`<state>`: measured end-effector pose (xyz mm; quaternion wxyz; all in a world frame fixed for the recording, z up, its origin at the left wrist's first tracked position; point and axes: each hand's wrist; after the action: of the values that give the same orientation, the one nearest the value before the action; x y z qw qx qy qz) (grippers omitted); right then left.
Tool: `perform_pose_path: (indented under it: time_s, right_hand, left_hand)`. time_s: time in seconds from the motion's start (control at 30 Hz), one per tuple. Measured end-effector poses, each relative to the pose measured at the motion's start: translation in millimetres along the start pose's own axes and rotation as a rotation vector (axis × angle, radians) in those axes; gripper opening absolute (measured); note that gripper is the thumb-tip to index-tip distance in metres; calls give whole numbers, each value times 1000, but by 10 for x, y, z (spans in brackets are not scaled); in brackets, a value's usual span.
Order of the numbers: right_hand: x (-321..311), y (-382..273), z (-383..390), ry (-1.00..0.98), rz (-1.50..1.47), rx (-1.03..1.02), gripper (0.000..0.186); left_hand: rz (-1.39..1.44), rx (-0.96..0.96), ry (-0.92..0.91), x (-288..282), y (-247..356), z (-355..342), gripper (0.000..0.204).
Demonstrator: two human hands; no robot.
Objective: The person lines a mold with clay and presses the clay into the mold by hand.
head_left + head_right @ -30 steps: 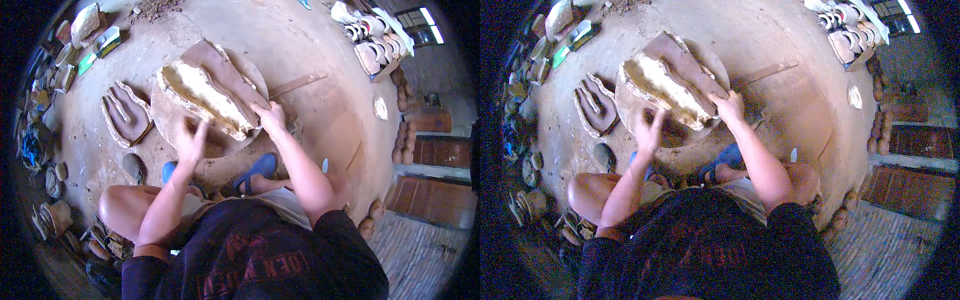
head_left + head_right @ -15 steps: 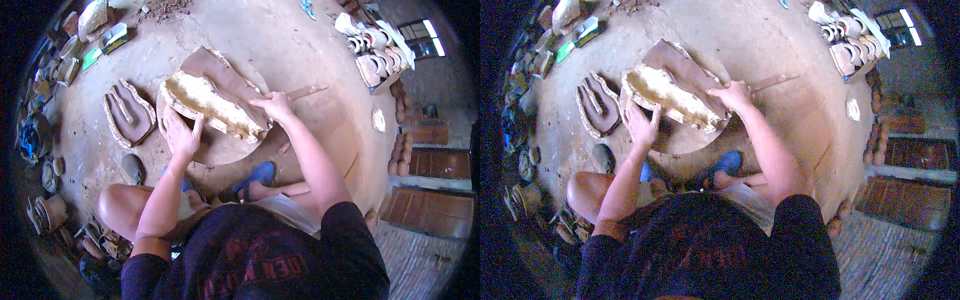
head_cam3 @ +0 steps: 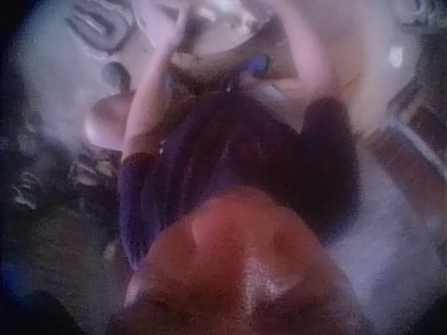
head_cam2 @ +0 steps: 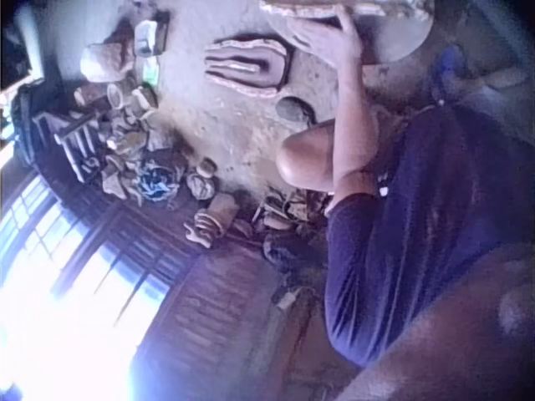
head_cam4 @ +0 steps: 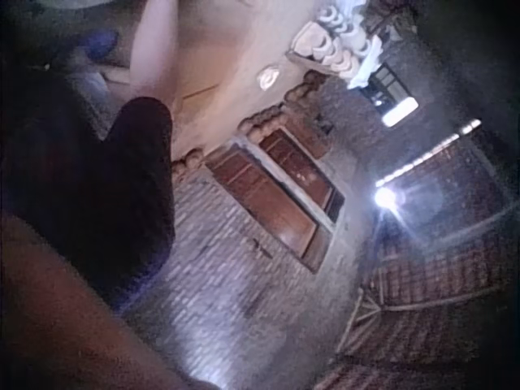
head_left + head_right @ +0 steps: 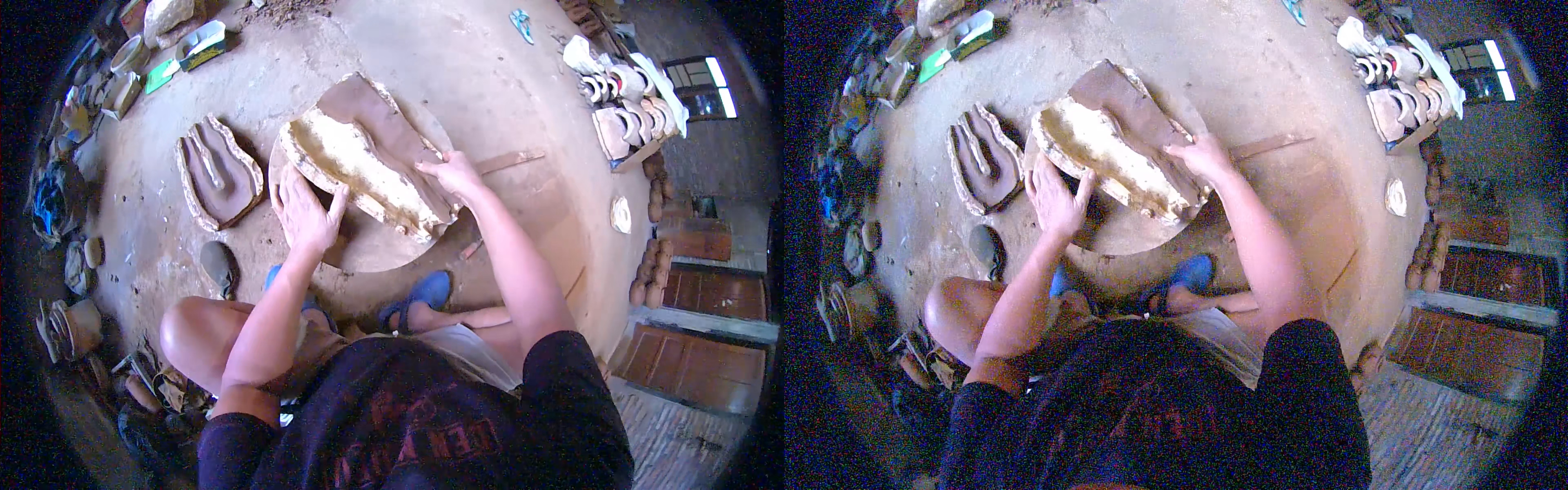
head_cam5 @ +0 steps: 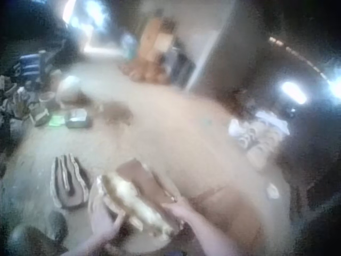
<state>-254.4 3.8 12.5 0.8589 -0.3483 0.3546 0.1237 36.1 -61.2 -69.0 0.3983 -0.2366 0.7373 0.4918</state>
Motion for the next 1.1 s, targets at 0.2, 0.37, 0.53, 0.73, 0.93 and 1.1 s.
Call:
perform_pose_path:
  time_s: [0.2,0.37,0.53,0.73,0.93,1.1]
  right_hand:
    - [-17,34,-41,13,79,-8,76]
    - [-4,-43,-11,6,-42,-11,80]
    - [-14,-69,-168,-5,124,-24,88]
    - [108,10,-311,100,-56,-167,78]
    - [74,-201,-269,-45,-3,-79,87]
    - [127,-235,-346,75,107,-79,91]
  left_hand:
    - [-16,-23,-51,22,22,-51,102]
    - [-3,-3,-44,-10,41,-71,101]
    - [-46,-35,-62,32,-3,-46,101]
    - [31,6,-60,-30,67,-134,100]
    - [37,-3,-64,-68,12,-96,102]
    - [37,9,-47,-49,31,-119,102]
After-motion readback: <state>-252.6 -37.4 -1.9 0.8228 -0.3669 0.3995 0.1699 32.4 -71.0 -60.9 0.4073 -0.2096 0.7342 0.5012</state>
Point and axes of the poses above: each hand's wrist, its own z-axis away from the middle knuckle, its own x-axis out of the palm, y = z × x, and after that the axes turned 3 degrees about -y, right-handed
